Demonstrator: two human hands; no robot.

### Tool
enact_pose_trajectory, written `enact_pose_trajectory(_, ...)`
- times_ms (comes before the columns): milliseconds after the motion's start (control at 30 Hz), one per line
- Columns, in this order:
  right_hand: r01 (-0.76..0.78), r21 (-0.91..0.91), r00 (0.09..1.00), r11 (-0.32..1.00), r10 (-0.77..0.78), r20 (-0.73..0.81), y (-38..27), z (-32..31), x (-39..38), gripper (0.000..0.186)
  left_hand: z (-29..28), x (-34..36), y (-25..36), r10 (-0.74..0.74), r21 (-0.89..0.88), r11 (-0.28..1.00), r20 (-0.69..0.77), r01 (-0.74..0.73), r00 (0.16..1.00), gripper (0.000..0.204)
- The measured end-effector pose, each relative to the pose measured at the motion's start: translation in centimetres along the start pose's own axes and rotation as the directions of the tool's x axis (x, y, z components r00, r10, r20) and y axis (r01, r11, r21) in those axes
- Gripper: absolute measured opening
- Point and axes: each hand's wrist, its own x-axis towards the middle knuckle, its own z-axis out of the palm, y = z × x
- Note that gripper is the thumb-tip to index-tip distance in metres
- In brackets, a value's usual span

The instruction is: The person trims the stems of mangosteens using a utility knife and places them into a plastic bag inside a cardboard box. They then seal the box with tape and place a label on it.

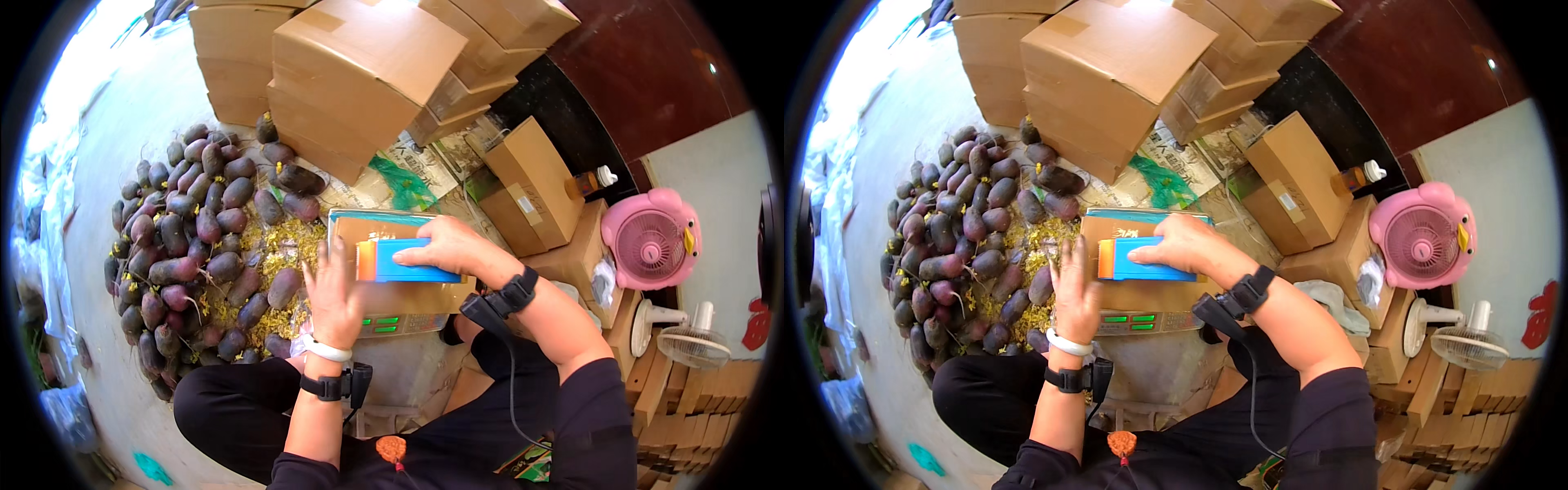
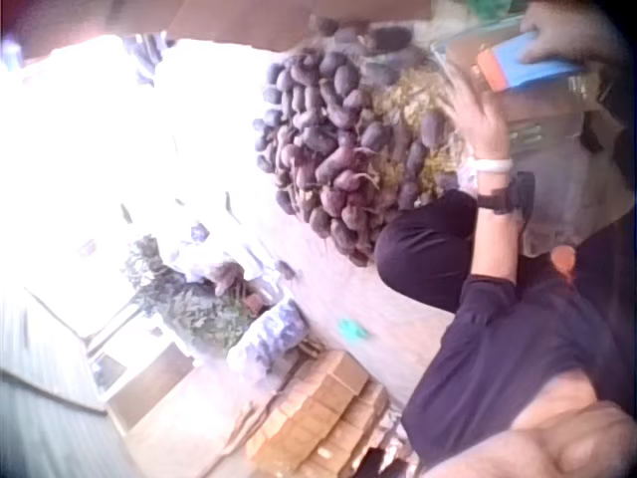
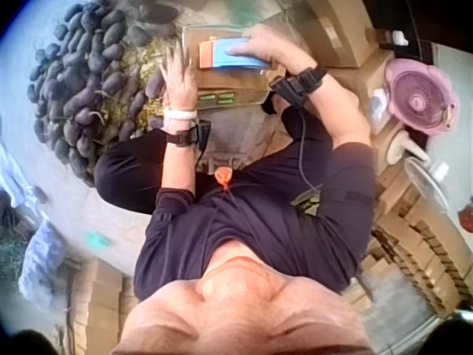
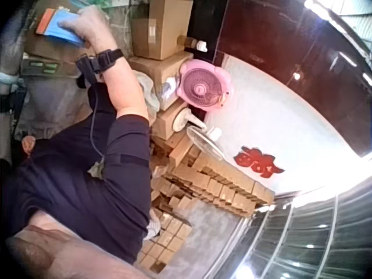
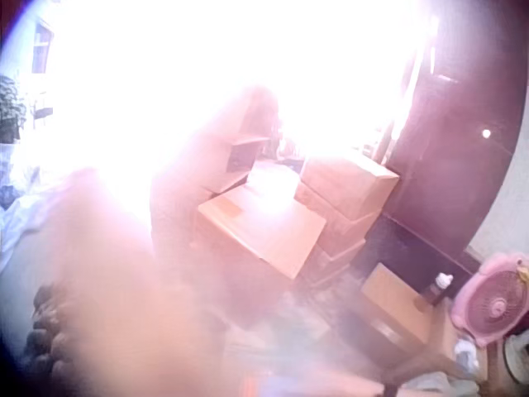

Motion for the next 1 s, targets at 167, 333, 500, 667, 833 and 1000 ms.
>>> enact_pose_trajectory(167, 0.108, 0.044, 0.994, 0.993, -0.108, 0.017, 1.3, 0.2, -0.2, 0.061, 0.8, -0.3, 1.4, 0.056, 0.290, 0.955, 0.043, -0.066, 0.998, 0.091)
enact_pose_trajectory(333, 0.197, 0.082, 0.979, 0.977, -0.201, 0.033, 4.3, -2.7, -3.5, 0.066, 1.2, -0.4, 1.6, 0.026, 0.461, 0.885, 0.086, -0.063, 0.996, 0.092)
enact_pose_trajectory(500, 0.106, 0.223, 0.994, 0.969, -0.109, -0.001, 13.4, -5.9, -9.7, 0.045, 0.9, -0.4, 1.5, 0.024, 0.524, 0.850, 0.085, -0.065, 0.996, 0.087)
enact_pose_trajectory(667, -0.007, 0.229, 1.000, 0.973, 0.011, -0.015, 19.8, -4.2, -10.4, 0.049, 1.3, -0.1, 1.8, 0.023, 0.559, 0.826, 0.102, -0.076, 0.995, 0.086)
enact_pose_trajectory(833, 0.017, 0.231, 0.999, 0.973, -0.007, -0.041, 21.9, -1.8, -8.4, 0.052, 1.3, -0.1, 2.5, 0.014, 0.616, 0.782, 0.134, -0.094, 0.991, 0.088)
enact_pose_trajectory(1000, 0.073, 0.289, 0.995, 0.955, -0.050, -0.086, 22.7, -0.9, -7.5, 0.052, 2.7, 0.1, 5.6, -0.147, 0.730, 0.681, 0.202, -0.049, 0.968, 0.104)
